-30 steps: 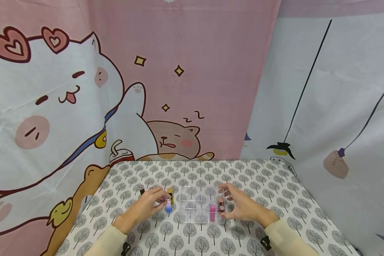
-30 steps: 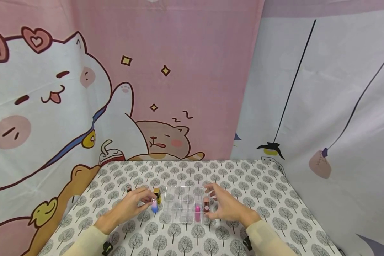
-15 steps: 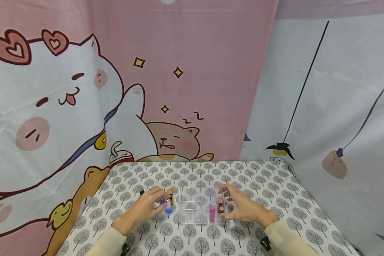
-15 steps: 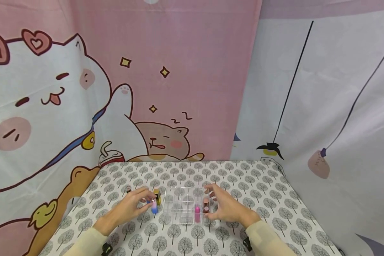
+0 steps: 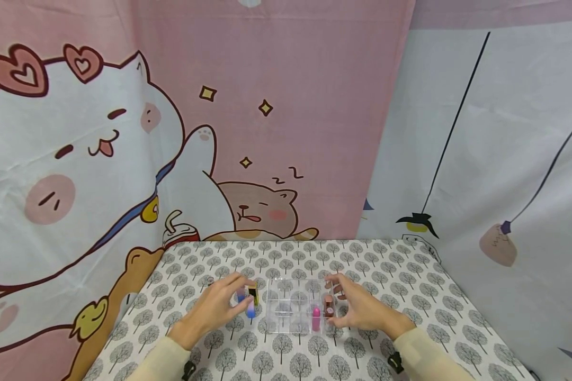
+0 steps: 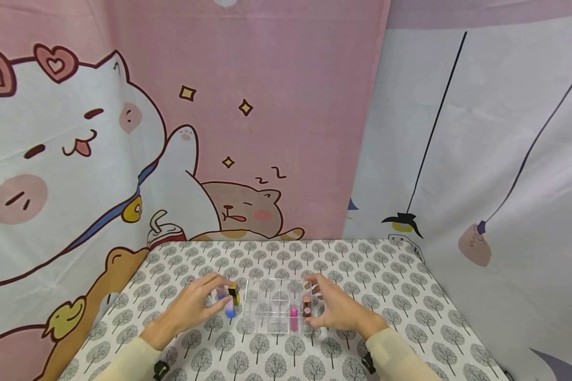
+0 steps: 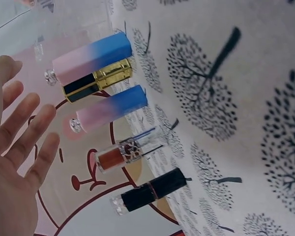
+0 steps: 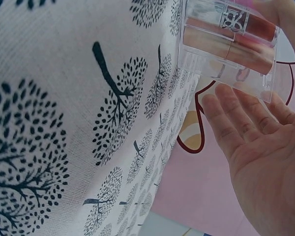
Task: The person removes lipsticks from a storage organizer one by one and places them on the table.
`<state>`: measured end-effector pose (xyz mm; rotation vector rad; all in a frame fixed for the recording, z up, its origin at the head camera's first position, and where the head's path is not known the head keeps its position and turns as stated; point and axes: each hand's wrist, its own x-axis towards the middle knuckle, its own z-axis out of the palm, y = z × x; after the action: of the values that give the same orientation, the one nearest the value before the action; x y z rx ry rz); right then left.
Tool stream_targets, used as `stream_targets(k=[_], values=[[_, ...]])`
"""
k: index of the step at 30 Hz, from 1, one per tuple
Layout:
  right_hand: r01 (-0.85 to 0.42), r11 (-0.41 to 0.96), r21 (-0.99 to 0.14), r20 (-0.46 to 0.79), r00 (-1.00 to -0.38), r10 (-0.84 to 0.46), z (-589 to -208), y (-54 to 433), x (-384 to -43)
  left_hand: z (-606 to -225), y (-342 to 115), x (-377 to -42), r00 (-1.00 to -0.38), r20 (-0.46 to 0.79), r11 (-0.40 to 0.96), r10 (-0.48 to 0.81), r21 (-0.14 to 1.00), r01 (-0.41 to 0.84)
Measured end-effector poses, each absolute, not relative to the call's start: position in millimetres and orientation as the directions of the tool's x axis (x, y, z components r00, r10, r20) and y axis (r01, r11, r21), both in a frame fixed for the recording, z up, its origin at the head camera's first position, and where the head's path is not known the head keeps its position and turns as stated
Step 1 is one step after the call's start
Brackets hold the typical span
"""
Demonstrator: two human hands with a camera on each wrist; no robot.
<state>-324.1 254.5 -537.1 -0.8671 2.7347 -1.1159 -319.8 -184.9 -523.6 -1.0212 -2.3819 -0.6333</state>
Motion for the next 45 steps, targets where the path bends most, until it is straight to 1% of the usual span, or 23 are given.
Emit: stream_targets(k=[3,5,8,15,20,23,29,32,35,45], values=[[-0.474,0.580,-0.663,0.143,-0.840,-0.522,-538,254,-324,-522,-182,-321,-0.551,0.632,0.610,0.545,0.152,0.778],[-0.473,0.583,-0.660,0.142,-0.841,-0.522,-538,255,-325,-521,-179,-322,-0.520,0.657,0.613,0.546,0.109,0.782],[-0.474,0.590,-0.654,0.144,-0.843,-0.518,-539,255,-325,-519,-175,-320,-0.507,0.668,0.629,0.545,0.074,0.774],[-0.478,0.601,-0.641,0.151,-0.846,-0.512,-538,255,-324,-515,-167,-316,-0.536,0.649,0.688,0.539,0.027,0.725],[-0.478,0.606,-0.636,0.154,-0.848,-0.507,-538,254,-324,-515,-162,-313,-0.541,0.637,0.684,0.549,0.030,0.729],[-0.482,0.603,-0.636,0.158,-0.846,-0.510,-539,254,-324,-517,-160,-312,-0.531,0.637,0.679,0.559,0.016,0.734],[-0.488,0.606,-0.629,0.162,-0.844,-0.512,-539,254,-324,-519,-151,-312,-0.482,0.655,0.664,0.581,-0.040,0.747],[-0.490,0.611,-0.622,0.162,-0.844,-0.511,-539,254,-324,-521,-144,-312,-0.480,0.654,0.662,0.585,-0.044,0.748],[-0.488,0.613,-0.621,0.160,-0.845,-0.511,-540,254,-324,-522,-137,-311,-0.488,0.645,0.661,0.588,-0.035,0.749],[-0.475,0.608,-0.637,0.156,-0.851,-0.501,-540,255,-324,-523,-112,-309,-0.550,0.571,0.668,0.610,0.003,0.744]])
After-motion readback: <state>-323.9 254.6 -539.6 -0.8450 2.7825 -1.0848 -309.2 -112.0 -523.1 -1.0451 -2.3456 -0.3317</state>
